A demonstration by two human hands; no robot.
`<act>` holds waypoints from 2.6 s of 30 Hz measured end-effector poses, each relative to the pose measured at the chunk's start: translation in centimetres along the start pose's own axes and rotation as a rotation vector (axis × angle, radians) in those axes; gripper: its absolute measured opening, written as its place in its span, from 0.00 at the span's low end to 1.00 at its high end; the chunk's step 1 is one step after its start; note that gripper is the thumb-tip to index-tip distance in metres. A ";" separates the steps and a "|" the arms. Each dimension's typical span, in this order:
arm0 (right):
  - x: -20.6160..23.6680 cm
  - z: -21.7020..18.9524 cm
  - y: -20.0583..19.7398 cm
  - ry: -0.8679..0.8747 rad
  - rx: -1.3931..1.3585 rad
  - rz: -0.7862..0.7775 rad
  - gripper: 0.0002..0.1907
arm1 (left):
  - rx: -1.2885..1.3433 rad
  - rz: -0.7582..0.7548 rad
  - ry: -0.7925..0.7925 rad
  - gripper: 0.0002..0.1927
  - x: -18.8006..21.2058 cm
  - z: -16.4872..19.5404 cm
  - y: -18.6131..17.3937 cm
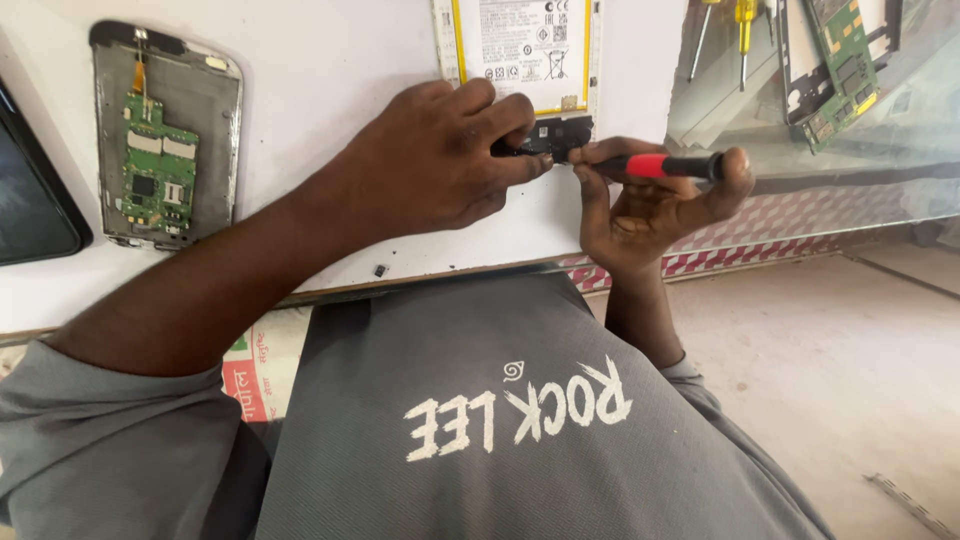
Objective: The person uses a screwdriver to remove screws from the internal frame of a disassembled smartphone. The person repeatedly unscrews and removes screws from the bottom edge of the phone chassis while the battery and motherboard remain exposed.
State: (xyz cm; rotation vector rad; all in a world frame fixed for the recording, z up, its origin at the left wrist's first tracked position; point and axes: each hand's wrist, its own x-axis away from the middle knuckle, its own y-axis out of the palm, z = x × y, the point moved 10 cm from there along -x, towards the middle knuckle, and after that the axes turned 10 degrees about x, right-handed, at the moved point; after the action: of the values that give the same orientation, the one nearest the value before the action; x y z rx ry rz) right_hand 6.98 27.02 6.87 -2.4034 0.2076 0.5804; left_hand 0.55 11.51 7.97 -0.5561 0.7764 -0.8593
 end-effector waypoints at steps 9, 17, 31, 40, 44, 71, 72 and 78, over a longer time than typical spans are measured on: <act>-0.6 -0.1 0.3 -0.116 -0.027 -0.005 0.56 | 0.006 -0.009 -0.006 0.16 -0.2 0.1 0.1; 0.3 2.5 -1.5 0.158 -0.124 0.114 0.60 | 0.049 0.001 -0.003 0.14 -0.2 -0.1 -0.2; 0.1 2.9 -0.2 0.083 -0.126 0.046 0.60 | 0.000 -0.010 -0.001 0.17 -0.5 -0.1 -0.4; -0.9 1.7 0.0 0.022 -0.088 0.053 0.57 | -0.006 -0.014 -0.017 0.15 -0.5 -0.2 -0.2; -1.0 -0.7 -0.4 -0.172 0.101 0.091 0.57 | 0.019 -0.006 -0.016 0.16 -0.4 -0.2 -0.2; -2.4 -3.0 -3.1 -0.318 0.148 0.128 0.47 | 0.032 0.008 -0.029 0.14 -0.5 -0.3 -0.3; -2.2 -3.1 -3.1 -0.323 0.122 0.130 0.46 | 0.032 0.010 -0.030 0.15 -0.5 -0.3 -0.3; -1.8 -2.7 -2.1 -0.349 -0.019 0.126 0.39 | 0.030 0.005 -0.030 0.15 -0.3 -0.5 -0.2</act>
State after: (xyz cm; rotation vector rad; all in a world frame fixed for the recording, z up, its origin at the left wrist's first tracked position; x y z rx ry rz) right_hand 6.97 27.01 10.70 -2.2728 0.2036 1.0500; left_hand -0.06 11.58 7.98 -0.5391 0.7366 -0.8547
